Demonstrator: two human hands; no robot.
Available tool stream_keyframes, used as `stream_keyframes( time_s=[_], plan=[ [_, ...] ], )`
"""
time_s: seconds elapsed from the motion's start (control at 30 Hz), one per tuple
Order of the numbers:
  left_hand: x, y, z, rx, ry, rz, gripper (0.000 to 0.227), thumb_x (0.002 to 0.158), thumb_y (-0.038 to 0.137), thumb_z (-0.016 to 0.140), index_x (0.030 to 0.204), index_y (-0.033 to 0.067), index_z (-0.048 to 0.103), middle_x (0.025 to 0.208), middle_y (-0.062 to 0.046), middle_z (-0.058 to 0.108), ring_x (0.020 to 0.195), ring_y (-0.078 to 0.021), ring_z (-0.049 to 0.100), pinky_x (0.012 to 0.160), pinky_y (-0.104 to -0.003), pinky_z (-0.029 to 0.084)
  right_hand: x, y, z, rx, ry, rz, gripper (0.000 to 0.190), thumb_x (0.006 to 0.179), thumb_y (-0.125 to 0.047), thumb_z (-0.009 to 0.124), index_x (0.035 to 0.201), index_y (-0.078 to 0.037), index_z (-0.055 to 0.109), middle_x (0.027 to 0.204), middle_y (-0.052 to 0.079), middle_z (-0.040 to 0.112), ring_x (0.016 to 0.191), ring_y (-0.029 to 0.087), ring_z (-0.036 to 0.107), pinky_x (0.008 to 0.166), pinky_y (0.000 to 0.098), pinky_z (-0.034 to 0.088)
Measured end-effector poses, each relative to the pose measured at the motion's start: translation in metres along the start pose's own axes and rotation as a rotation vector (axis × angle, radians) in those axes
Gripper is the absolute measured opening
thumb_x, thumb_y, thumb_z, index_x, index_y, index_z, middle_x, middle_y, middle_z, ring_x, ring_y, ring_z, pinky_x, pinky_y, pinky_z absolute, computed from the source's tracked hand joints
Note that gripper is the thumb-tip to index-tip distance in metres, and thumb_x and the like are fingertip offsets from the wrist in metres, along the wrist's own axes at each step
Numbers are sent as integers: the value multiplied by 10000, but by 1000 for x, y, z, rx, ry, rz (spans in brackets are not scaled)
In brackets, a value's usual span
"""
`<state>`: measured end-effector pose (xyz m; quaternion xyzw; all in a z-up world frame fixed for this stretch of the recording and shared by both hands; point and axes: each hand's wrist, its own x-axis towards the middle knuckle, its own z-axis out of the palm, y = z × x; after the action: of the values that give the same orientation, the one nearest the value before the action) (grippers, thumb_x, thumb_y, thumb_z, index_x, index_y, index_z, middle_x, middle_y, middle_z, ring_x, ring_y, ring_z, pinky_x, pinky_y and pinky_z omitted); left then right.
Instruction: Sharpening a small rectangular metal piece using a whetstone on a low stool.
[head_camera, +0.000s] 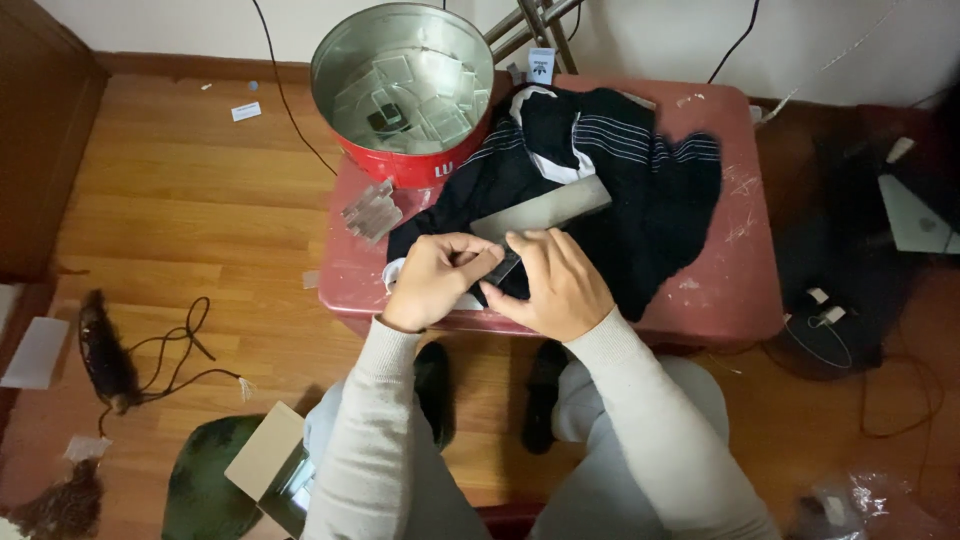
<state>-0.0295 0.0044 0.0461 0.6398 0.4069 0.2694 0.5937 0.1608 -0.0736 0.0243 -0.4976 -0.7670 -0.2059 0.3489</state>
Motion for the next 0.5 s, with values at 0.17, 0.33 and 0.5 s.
stream_keyframes(
  time_s=[0.17, 0.33, 0.5],
  plan=[
    [9, -15, -1, 92, 139, 42, 224, 1007, 353, 793, 1004, 157, 901, 645, -21, 615, 684, -146, 622, 703, -323, 546, -2, 13, -1, -104, -44, 106, 518, 956, -496, 809, 1100, -21, 662, 906, 149, 611, 813, 375, 693, 739, 474, 577],
    [11, -15, -3, 623, 365, 122, 300, 1080, 476, 685, 1121, 263, 892, 795, -108, 728, 788, -383, 775, 738, -550, 614, -10, 47, 15, -360, -84, 251, 524, 878, -564, 857, 926, -93, 631, 745, 93, 548, 691, 348, 688, 648, 444, 579],
    [11, -11, 2, 758, 356, 151, 347, 1097, 463, 632, 1210, 232, 864, 876, -74, 760, 840, -373, 801, 788, -552, 643, -6, 48, 21, -408, -164, 325, 513, 777, -529, 880, 914, -67, 704, 706, 140, 599, 644, 381, 708, 589, 500, 593]
  ],
)
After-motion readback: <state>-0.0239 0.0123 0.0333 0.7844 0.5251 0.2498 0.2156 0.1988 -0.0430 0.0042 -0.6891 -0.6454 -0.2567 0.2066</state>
